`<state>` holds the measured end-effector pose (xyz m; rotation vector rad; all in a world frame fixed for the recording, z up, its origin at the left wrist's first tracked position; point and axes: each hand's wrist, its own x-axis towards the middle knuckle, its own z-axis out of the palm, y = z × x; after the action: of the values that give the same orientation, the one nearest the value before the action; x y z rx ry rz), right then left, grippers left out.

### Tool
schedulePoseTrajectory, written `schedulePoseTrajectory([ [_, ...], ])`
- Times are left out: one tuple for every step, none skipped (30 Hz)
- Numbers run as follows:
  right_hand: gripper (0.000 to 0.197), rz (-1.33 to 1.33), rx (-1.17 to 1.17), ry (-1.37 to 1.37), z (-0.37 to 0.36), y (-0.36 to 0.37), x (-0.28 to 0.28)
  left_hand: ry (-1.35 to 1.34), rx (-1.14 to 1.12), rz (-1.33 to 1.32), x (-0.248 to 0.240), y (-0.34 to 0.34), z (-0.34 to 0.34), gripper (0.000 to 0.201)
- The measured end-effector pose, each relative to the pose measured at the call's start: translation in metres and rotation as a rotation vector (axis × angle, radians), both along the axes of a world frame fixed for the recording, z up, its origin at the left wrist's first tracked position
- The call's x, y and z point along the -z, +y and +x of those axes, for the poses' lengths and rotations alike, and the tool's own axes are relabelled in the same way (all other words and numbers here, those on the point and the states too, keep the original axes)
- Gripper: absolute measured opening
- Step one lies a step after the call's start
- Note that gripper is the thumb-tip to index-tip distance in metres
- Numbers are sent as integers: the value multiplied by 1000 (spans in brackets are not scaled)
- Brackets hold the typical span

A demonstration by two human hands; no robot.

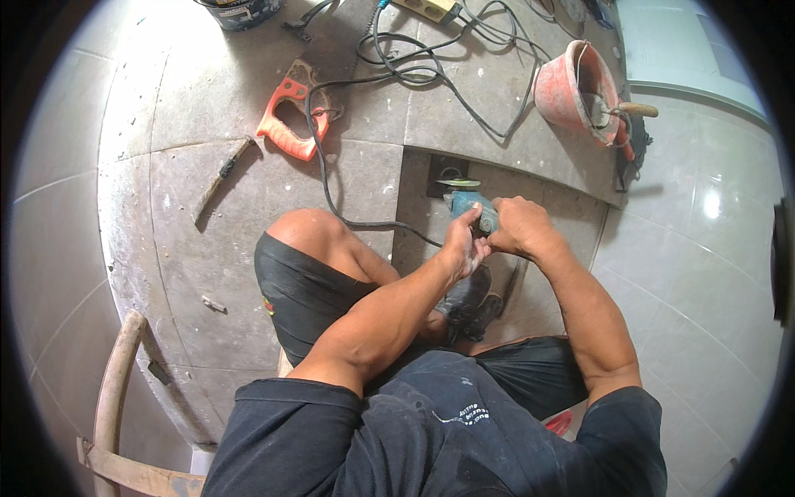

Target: The person sits on a small stool and uses an angle grinder to smooth the edges of a floor tile around a drain hole. The person holds the tool with both hands and moves it along the tile perimeter to refine the cut.

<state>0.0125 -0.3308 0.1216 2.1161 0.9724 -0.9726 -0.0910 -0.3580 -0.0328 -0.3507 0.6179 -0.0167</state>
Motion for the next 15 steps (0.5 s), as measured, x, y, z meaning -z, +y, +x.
schedulePoseTrajectory([
  [52,6,6,6,1,1,-1,-11,-1,6,1,0,1,57],
  [52,6,5,9,2,2,-1,-21,-2,12,3,0,2,56],
  [52,6,4,11,2,2,-2,-24,5,13,5,0,1,55],
  [52,5,6,10,2,2,-2,-31,14,12,5,0,1,55],
  [52,12,0,12,4,0,-2,-37,24,12,5,1,2,54],
  [51,18,-6,13,7,-1,0,-37,29,4,5,1,3,54],
  [51,25,-14,17,8,-1,1,-33,33,-2,6,2,3,53],
  [51,24,-4,20,9,0,-1,-30,36,-9,6,3,4,53],
  [51,22,5,22,10,3,-4,-43,26,1,6,3,5,53],
  [51,20,14,26,11,5,-6,-55,16,10,5,2,6,53],
  [53,4,14,36,13,7,-7,-67,5,19,6,2,6,53],
  [56,-13,14,47,15,9,-7,-75,10,17,7,3,6,53],
  [58,-30,14,54,17,10,-7,-85,15,15,6,5,7,53],
  [56,-44,13,59,19,10,-6,-95,21,12,4,6,8,53],
  [54,-58,12,64,21,11,-5,-95,24,13,2,6,8,54],
])
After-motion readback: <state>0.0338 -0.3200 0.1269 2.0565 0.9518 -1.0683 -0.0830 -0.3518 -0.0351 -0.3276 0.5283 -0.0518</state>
